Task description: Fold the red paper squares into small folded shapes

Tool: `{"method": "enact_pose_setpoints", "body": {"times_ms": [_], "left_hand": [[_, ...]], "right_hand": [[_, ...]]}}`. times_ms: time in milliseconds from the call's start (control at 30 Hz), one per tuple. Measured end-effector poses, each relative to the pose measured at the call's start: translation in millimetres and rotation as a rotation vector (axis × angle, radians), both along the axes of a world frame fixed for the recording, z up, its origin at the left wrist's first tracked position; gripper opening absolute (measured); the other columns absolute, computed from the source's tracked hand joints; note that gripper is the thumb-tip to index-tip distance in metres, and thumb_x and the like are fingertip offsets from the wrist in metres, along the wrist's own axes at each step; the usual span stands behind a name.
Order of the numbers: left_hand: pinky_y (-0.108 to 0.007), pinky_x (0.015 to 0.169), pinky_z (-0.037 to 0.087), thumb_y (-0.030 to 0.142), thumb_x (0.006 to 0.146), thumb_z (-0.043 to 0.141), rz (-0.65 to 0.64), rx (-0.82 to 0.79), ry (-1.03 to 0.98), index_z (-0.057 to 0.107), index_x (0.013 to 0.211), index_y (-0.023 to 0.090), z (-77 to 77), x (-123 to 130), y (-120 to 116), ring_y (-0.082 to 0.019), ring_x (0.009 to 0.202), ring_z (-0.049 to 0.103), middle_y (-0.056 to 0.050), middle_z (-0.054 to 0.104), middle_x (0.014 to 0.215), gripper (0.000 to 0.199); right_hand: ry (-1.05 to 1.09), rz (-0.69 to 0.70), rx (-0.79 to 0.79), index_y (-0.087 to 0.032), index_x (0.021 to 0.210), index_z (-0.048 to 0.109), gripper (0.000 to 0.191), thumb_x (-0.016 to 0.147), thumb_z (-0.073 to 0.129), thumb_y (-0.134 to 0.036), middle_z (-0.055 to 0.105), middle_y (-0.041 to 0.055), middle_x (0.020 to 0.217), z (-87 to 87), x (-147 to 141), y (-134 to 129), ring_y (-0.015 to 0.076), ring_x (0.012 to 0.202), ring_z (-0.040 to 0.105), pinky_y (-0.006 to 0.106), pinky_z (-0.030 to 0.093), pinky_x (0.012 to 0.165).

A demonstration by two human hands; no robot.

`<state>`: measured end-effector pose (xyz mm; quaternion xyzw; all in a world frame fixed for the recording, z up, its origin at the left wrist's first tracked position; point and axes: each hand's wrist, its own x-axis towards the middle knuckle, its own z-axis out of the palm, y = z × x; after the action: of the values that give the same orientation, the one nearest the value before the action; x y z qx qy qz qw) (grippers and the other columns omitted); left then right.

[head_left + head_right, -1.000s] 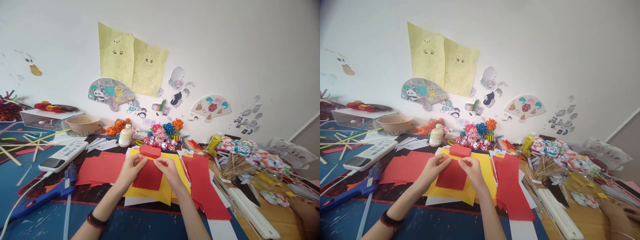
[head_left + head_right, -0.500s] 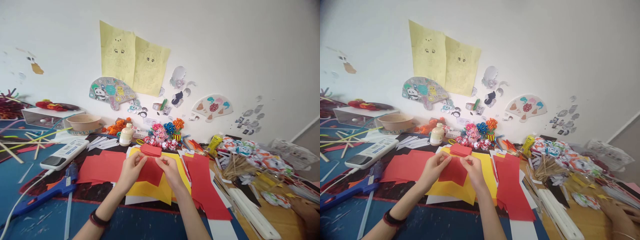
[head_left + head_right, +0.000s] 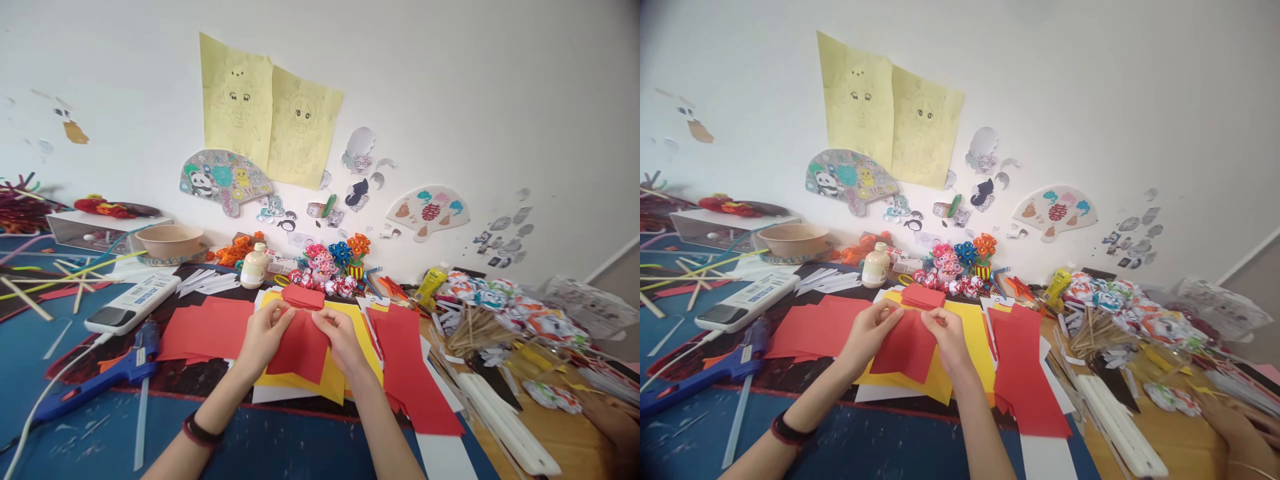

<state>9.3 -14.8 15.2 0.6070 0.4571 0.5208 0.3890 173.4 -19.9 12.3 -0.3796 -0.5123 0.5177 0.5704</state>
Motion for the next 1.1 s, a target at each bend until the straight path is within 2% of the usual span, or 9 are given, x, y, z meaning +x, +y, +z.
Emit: {"method": "enact_pose_setpoints", "body": {"times_ms": [267, 433, 633, 800, 933, 1000, 1100], "left_hand": [[-0.019, 0.047, 0.026, 0.046, 0.081, 0.053, -0.005, 0.013, -0.023, 0.057, 0.078, 0.017, -0.7, -1.6, 0.8, -0.009, 0.050, 0.035, 0.006, 0.040, 0.052, 0.029], [-0.018, 0.045, 0.025, 0.048, 0.079, 0.054, 0.031, -0.018, -0.011, 0.058, 0.077, 0.018, -0.6, -2.0, 0.8, -0.009, 0.048, 0.037, 0.006, 0.041, 0.048, 0.030], [-0.019, 0.042, 0.022, 0.051, 0.079, 0.054, 0.072, -0.027, -0.011, 0.058, 0.077, 0.019, -2.0, -4.8, 4.4, -0.009, 0.042, 0.034, 0.008, 0.037, 0.043, 0.033], [-0.021, 0.045, 0.029, 0.054, 0.077, 0.054, -0.017, -0.058, -0.030, 0.059, 0.077, 0.018, 0.3, -5.0, 3.0, -0.012, 0.049, 0.045, 0.003, 0.051, 0.052, 0.037], [-0.020, 0.044, 0.025, 0.052, 0.076, 0.056, -0.009, -0.023, 0.054, 0.046, 0.058, 0.018, 0.3, -3.4, 2.4, -0.010, 0.047, 0.036, 0.005, 0.042, 0.049, 0.040], [-0.021, 0.044, 0.022, 0.051, 0.077, 0.054, 0.014, -0.006, 0.079, 0.042, 0.055, 0.019, -0.7, -2.8, 2.9, -0.009, 0.047, 0.032, 0.006, 0.037, 0.048, 0.041], [-0.021, 0.044, 0.021, 0.050, 0.078, 0.053, 0.025, 0.015, 0.081, 0.043, 0.056, 0.018, -1.8, -2.1, 3.3, -0.009, 0.047, 0.032, 0.006, 0.036, 0.048, 0.040]], "right_hand": [[-0.013, -0.038, -0.007, -0.016, 0.070, 0.063, 0.025, 0.074, 0.071, -0.039, 0.057, -0.0003, 0.067, -1.1, 2.7, 0.5, 0.0117, 0.060, 0.047, 0.023, 0.036, 0.056], [-0.094, -0.054, -0.015, -0.016, 0.079, 0.067, 0.029, 0.074, 0.069, -0.045, 0.065, 0.0038, 0.079, 1.5, 3.5, -1.3, 0.0167, 0.071, 0.056, 0.025, 0.042, 0.062], [-0.086, 0.103, -0.052, -0.016, 0.102, 0.068, 0.037, 0.073, 0.072, -0.039, 0.069, 0.0092, 0.102, 1.4, -2.2, -4.3, 0.0242, 0.089, 0.062, 0.034, 0.048, 0.077], [-0.047, 0.092, -0.047, -0.015, 0.103, 0.068, 0.038, 0.075, 0.070, -0.040, 0.070, 0.0107, 0.102, 0.7, -1.7, -4.0, 0.0261, 0.088, 0.064, 0.037, 0.049, 0.077], [-0.036, 0.064, -0.056, -0.014, 0.100, 0.069, 0.038, 0.074, 0.071, -0.041, 0.071, 0.0108, 0.098, 3.6, -0.1, -4.4, 0.0258, 0.084, 0.064, 0.036, 0.050, 0.072], [-0.038, 0.048, -0.051, -0.013, 0.096, 0.070, 0.037, 0.073, 0.071, -0.041, 0.071, 0.0102, 0.093, 4.5, -0.4, -4.7, 0.0243, 0.079, 0.064, 0.034, 0.049, 0.068], [-0.032, 0.018, -0.043, -0.012, 0.091, 0.070, 0.034, 0.074, 0.071, -0.041, 0.071, 0.0092, 0.087, 3.7, -1.9, -5.0, 0.0221, 0.073, 0.063, 0.031, 0.048, 0.064]]}}
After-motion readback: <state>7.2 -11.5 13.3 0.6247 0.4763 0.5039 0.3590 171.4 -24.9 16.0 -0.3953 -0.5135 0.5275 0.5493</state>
